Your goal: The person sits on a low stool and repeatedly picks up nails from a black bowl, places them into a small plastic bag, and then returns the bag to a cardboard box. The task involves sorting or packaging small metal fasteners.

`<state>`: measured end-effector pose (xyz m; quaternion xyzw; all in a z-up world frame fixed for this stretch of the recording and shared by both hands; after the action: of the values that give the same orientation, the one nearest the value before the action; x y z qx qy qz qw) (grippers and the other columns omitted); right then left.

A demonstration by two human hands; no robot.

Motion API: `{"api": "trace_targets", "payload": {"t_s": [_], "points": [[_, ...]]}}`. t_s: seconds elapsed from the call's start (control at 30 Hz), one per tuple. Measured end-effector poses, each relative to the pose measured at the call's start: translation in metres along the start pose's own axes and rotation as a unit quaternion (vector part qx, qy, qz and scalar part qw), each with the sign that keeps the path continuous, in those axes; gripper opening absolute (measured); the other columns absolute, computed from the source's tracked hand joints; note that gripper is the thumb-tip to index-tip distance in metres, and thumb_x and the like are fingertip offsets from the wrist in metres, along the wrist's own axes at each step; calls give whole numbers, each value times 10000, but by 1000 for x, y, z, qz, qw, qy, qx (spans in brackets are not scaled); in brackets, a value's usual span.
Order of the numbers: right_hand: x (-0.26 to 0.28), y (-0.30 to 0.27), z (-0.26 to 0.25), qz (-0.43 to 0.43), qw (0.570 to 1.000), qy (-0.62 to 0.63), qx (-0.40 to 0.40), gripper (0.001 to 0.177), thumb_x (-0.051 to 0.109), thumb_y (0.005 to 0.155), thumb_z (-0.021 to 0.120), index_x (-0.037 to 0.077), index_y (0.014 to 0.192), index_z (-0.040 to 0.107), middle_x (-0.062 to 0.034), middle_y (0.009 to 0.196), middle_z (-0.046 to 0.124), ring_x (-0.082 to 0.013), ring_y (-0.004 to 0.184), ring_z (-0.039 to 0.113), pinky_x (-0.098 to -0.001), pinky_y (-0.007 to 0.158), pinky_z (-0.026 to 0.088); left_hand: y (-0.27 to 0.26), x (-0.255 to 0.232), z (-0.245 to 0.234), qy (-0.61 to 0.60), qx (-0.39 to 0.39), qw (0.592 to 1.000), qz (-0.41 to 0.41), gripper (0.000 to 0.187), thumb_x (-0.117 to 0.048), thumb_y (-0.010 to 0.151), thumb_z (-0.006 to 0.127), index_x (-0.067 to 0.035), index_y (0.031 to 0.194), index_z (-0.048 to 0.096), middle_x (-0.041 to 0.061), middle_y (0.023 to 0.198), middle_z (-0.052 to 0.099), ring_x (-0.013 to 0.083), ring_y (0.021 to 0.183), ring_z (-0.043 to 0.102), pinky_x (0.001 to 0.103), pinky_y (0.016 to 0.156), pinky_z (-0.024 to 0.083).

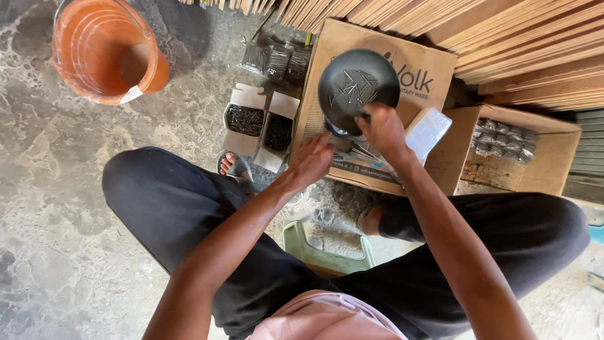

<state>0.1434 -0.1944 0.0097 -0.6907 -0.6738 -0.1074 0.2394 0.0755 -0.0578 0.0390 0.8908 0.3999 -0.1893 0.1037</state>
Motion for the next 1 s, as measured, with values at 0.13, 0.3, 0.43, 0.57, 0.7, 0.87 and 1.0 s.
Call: {"api": "trace_targets", "payload": {"t_s": [0.13,0.3,0.43,0.57,0.7,0.87,1.0], "points": [[-19,31,31,43,998,-31,-28,249,266,757,673,125,963,656,-89,869,639,-335,794,644,-463,672,544,1,4,17,17,-11,1000,7,93,-109,734,587,-19,750,604,152,979,507,284,871,535,395,712,444],[-23,46,51,77,986,-136,-56,371,429,739,666,66,804,618,-133,761,634,-355,727,656,-464,636,545,4,11,33,22,2,1000,-2,137,-158,739,624,-31,788,608,146,1037,504,274,902,536,389,735,446],[-5,41,39,71,983,-158,-58,252,339,722,656,88,716,635,-116,670,627,-340,680,657,-445,588,550,5,11,33,20,-4,1000,2,89,-108,758,591,-22,768,609,148,994,507,279,866,544,397,692,448],[1,37,30,80,984,-122,-100,317,340,716,676,36,715,585,-176,698,626,-378,695,653,-473,611,544,6,10,27,12,-1,1000,2,89,-99,766,582,-15,772,612,148,981,508,279,855,547,397,687,448],[-32,46,35,149,976,-118,-104,258,358,719,637,101,748,625,-116,671,615,-352,683,653,-470,594,539,7,10,25,7,0,1000,-4,89,-88,772,573,-11,780,616,154,987,505,289,872,549,399,691,453],[-14,52,36,134,975,-152,-93,248,327,724,627,79,721,621,-110,670,621,-311,684,660,-418,587,552,8,8,23,17,27,999,-10,85,-66,771,575,-3,794,626,168,1024,509,298,908,555,408,722,457],[-7,64,41,81,973,-191,-98,252,304,719,687,75,736,583,-119,690,612,-315,699,658,-414,587,556,8,6,17,20,42,999,-11,78,-58,793,564,-8,799,624,169,1031,510,287,924,562,392,723,458]]}}
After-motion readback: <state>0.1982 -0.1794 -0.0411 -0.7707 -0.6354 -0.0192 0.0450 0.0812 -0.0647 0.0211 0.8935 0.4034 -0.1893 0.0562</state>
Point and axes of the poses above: each hand's wrist, its own y-axis towards the middle knuckle, its own z-axis out of the palm, x = y × z, the point moved 10 cm from there along y, towards the middle knuckle
